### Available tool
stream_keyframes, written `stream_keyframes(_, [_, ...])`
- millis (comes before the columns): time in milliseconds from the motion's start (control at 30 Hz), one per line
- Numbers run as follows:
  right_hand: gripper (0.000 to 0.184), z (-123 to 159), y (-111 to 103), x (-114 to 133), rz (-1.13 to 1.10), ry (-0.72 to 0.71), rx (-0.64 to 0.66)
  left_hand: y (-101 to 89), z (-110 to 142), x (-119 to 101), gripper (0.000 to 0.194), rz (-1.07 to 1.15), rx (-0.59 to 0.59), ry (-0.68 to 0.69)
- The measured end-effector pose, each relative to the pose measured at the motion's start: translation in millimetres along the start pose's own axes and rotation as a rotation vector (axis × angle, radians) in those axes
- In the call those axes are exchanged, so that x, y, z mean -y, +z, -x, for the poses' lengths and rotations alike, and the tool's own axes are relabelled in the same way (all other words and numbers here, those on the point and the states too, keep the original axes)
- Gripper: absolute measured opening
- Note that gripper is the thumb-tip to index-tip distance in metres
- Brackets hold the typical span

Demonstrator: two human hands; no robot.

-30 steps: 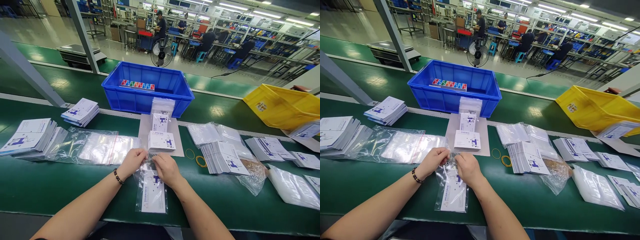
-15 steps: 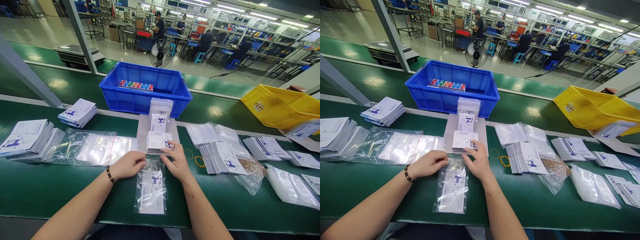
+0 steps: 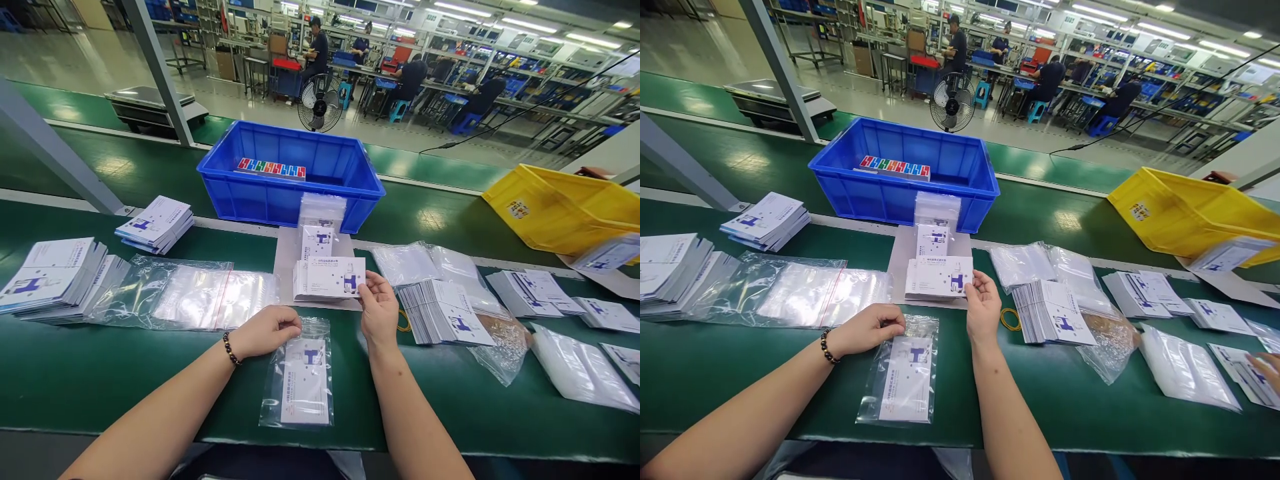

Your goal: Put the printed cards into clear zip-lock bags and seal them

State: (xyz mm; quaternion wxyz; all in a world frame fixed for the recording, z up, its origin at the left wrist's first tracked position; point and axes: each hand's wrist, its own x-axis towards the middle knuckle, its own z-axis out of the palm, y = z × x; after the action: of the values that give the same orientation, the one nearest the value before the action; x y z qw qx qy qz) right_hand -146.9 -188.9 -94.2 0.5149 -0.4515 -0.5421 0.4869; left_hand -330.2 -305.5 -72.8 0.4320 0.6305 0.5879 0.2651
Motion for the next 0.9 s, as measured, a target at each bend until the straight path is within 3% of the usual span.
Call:
stream_keyframes(100, [0.028, 1.8, -2.8, 6.3, -0.086, 0.080, 0.093, -1.3, 0.0, -0.2, 0.014, 0.080, 0.009, 0.020])
stream_keyframes(267, [0.016, 6.8, -5.3, 12.4, 0.019, 0.145, 0.382, 0.1, -0.9, 0.5, 0.013, 0.197, -0.017, 0.043])
stream_keyframes(433, [0.014, 15.8, 0.0, 22.3, 0.219, 0.018, 1.004, 11.2, -2.4, -0.9, 0.015, 0.305, -0.130, 0.038])
stream_keyframes(500, [0.014, 19.2, 2.3, 24.7, 0.248, 0.010, 1.158, 14.0, -2.4, -1.5, 0.014, 0.345, -0.180, 0.045])
stream_keyframes(600, [0.014, 22.4, 4.3, 23.9, 0.272, 0.077, 1.190, 14.2, -2.0, -0.5, 0.015, 0.441, -0.185, -0.028])
stream_keyframes(700, [0.013, 24.3, 5.3, 20.8, 0.230, 0.144, 1.089, 12.4, -2.0, 2.3, 0.034, 0.604, -0.115, -0.179])
stream_keyframes(833, [0.027, 26.8, 7.5, 18.2, 0.169, 0.228, 0.978, 12.1, -2.3, 2.4, 0.022, 0.610, -0.103, -0.257])
stream_keyframes(900, [0.020, 28.2, 9.5, 18.1, 0.185, 0.264, 0.962, 12.9, -2.3, 0.6, 0.021, 0.581, -0.145, -0.251])
